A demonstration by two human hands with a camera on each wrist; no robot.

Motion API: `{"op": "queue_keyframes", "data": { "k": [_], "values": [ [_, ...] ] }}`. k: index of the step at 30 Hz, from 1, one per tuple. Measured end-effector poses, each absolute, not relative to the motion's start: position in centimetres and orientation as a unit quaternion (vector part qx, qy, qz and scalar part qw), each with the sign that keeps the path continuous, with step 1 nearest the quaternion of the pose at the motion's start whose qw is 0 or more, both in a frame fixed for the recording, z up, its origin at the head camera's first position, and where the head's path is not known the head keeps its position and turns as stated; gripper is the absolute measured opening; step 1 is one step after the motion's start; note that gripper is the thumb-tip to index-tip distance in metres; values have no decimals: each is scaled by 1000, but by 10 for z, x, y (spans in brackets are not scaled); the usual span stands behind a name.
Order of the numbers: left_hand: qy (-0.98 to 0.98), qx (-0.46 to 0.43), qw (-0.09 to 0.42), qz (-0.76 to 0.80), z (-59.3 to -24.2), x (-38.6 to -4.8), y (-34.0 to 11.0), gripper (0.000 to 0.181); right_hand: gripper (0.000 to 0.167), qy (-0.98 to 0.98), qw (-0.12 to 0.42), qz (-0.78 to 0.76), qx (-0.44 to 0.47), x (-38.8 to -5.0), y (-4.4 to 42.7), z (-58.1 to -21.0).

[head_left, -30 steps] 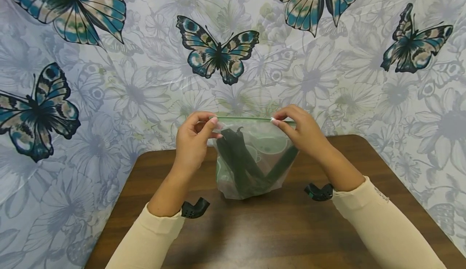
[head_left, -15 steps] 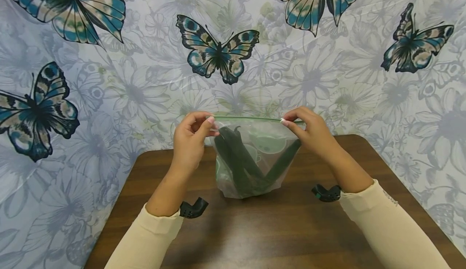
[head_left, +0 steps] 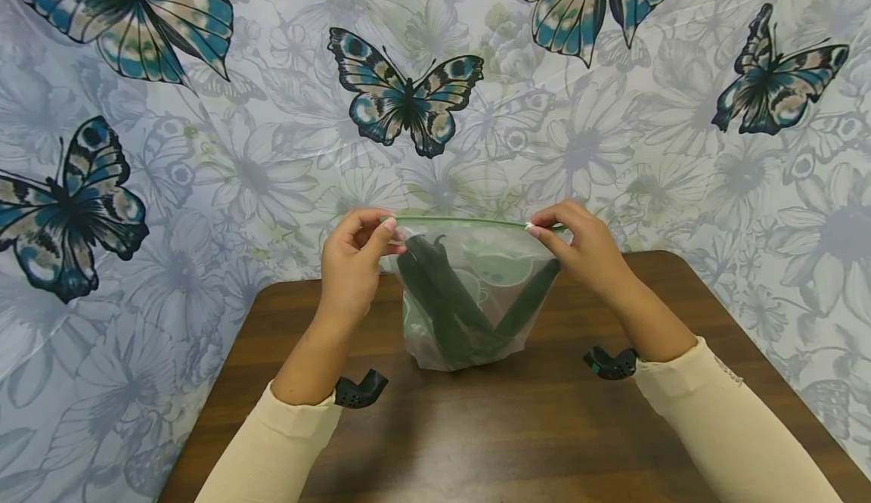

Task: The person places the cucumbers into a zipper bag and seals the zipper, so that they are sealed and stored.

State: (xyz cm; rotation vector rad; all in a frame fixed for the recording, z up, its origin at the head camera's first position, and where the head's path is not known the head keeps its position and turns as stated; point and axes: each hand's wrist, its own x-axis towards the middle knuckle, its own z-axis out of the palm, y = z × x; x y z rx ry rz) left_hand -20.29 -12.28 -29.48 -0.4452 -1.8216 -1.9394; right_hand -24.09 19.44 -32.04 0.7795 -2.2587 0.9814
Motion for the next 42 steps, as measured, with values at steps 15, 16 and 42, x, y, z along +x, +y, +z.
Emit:
{"op": "queue_keyframes", "data": {
  "k": [15, 16, 42],
  "values": [
    [-654, -159, 218, -707, -295, -200, -125, 23, 14, -843, 293, 344, 290, -243, 204, -323],
    [-654, -159, 217, -707, -295, -200, -125, 23, 14, -844, 294, 343, 289, -243, 205, -324],
    [-678, -111, 205, -697, -294, -209, -137, 22, 21, -694, 58, 684, 216, -245, 215, -312]
  ]
}}
